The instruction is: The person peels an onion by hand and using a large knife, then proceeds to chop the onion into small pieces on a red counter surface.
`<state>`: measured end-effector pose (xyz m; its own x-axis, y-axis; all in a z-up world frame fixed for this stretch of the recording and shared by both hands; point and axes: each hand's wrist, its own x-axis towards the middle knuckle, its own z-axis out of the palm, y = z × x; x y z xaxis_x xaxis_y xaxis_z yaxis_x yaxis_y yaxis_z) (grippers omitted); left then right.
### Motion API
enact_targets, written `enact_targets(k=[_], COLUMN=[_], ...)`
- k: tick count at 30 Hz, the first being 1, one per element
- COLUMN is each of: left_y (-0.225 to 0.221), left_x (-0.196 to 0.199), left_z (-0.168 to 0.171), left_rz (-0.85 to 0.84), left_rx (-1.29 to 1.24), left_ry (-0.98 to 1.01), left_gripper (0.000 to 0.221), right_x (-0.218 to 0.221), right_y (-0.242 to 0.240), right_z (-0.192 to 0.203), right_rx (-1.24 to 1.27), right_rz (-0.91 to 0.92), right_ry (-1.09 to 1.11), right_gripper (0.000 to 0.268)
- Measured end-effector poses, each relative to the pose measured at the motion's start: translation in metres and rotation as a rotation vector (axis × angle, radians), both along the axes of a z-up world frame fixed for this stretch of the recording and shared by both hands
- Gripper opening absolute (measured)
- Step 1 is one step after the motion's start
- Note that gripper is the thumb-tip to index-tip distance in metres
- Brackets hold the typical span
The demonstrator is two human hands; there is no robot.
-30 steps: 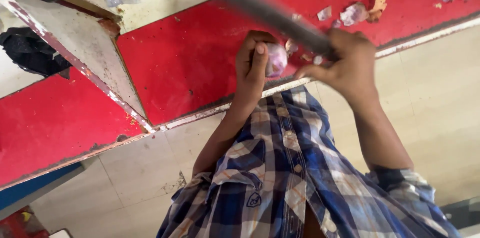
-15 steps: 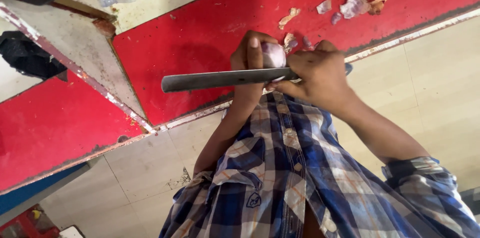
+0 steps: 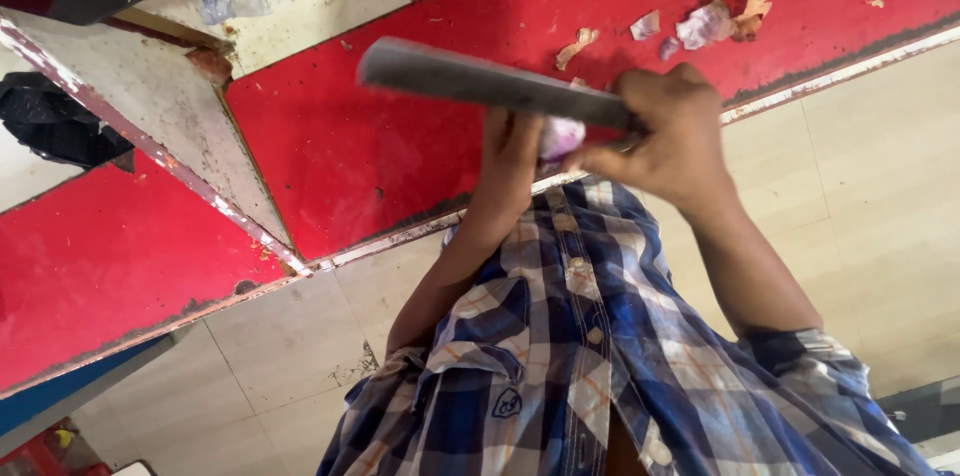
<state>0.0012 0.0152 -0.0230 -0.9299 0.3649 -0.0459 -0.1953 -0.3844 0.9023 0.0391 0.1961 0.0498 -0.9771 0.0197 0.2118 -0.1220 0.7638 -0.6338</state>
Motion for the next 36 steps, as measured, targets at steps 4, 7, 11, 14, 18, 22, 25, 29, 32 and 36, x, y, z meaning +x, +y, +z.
enact_targets(k=[4,7,11,14,18,22,25,29,32,36], left_y=[-0.006,-0.004,-0.001,-0.012,-0.016,-0.018,-0.010,-0.008,-0.014,-0.015], left_x=[0.004,0.003,-0.012,-0.018,-0.022,-0.012,-0.006,0.008,0.012,0.014], left_z=[0.002,0.016,0.026,0.027,0.017,0.021,0.024,0.030,0.036,0.026], left_rz=[-0.040,-0.004,0.098,0.106,0.063,-0.017,-0.039,-0.044,0.013,0.036], left_rx=[0.009,0.072,0.007,0.072,0.388,0.316,0.228,0.201,0.131,0.318], left_ry=[0.023,0.013,-0.222,-0.323,-0.434,-0.476,-0.338,-0.118,-0.093,-0.170], left_gripper=[0.029,0.032,0.049,0.056,0.046,0.049,0.042,0.045,0.045,0.047], right_x=[-0.001,0.001,0.014,0.031,0.029,0.022,0.013,0.006,0.006,0.010], right_y=[-0.011,-0.019,-0.033,-0.042,-0.013,0.010,-0.003,-0.028,-0.040,-0.043], right_z=[0.009,0.003,-0.016,-0.032,-0.040,-0.007,0.006,0.007,0.007,-0.001], right_rx=[0.098,0.097,0.106,0.031,-0.075,-0.034,-0.014,0.015,0.047,0.173], right_rz=[0.099,0.145,0.217,0.322,0.080,-0.101,-0.012,0.047,0.067,0.076], right_ry=[0.071,0.052,0.025,0.162,0.073,0.065,0.112,0.138,0.182,0.208], right_gripper=[0.066,0.057,0.052,0.046,0.040,0.056,0.065,0.075,0.068,0.060])
